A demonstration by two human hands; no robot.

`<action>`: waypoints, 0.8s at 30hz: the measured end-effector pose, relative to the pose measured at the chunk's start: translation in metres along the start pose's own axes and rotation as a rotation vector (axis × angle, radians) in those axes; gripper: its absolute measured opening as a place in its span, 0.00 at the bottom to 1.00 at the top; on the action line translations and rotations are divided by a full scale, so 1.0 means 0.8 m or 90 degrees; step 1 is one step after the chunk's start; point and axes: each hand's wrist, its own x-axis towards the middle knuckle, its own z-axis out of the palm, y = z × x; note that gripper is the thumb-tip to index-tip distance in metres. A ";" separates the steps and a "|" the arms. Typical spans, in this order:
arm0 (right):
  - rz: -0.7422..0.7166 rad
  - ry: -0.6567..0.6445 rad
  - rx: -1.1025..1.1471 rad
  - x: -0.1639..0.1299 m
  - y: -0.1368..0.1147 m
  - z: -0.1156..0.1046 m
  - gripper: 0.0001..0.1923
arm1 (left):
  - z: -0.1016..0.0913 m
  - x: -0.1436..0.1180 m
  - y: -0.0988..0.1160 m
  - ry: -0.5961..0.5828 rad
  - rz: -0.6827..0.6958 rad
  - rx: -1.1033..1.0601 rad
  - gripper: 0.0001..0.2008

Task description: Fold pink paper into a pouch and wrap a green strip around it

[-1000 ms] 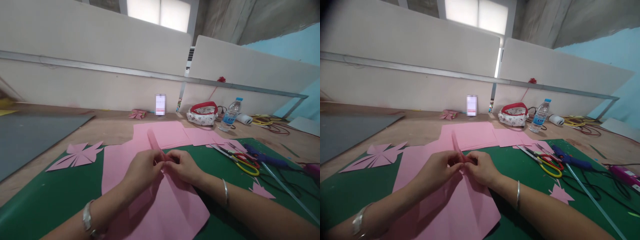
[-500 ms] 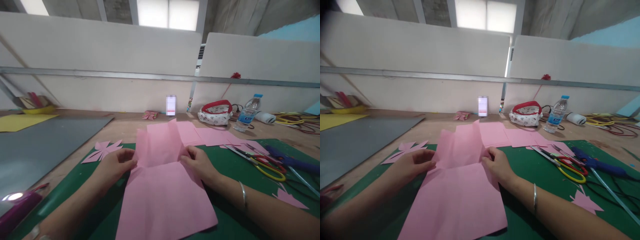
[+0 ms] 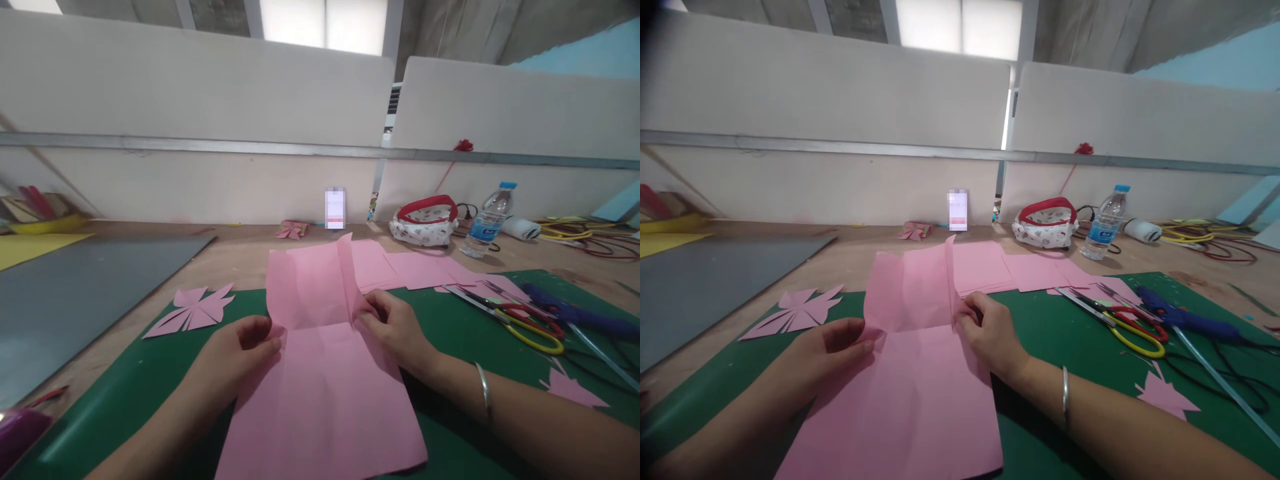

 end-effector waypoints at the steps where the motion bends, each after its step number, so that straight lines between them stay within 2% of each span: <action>1: -0.001 -0.003 0.002 0.000 0.000 0.000 0.07 | 0.001 0.001 -0.001 0.003 0.001 -0.009 0.18; 9: -0.019 -0.010 0.016 0.000 0.004 0.002 0.05 | -0.001 0.010 -0.003 0.041 -0.019 0.007 0.17; 15: -0.029 -0.004 0.040 -0.001 0.004 0.002 0.04 | -0.006 0.013 -0.003 0.032 0.000 -0.028 0.15; 24: 0.003 -0.052 0.103 0.002 0.009 0.001 0.05 | 0.001 -0.001 0.007 0.010 0.021 -0.048 0.13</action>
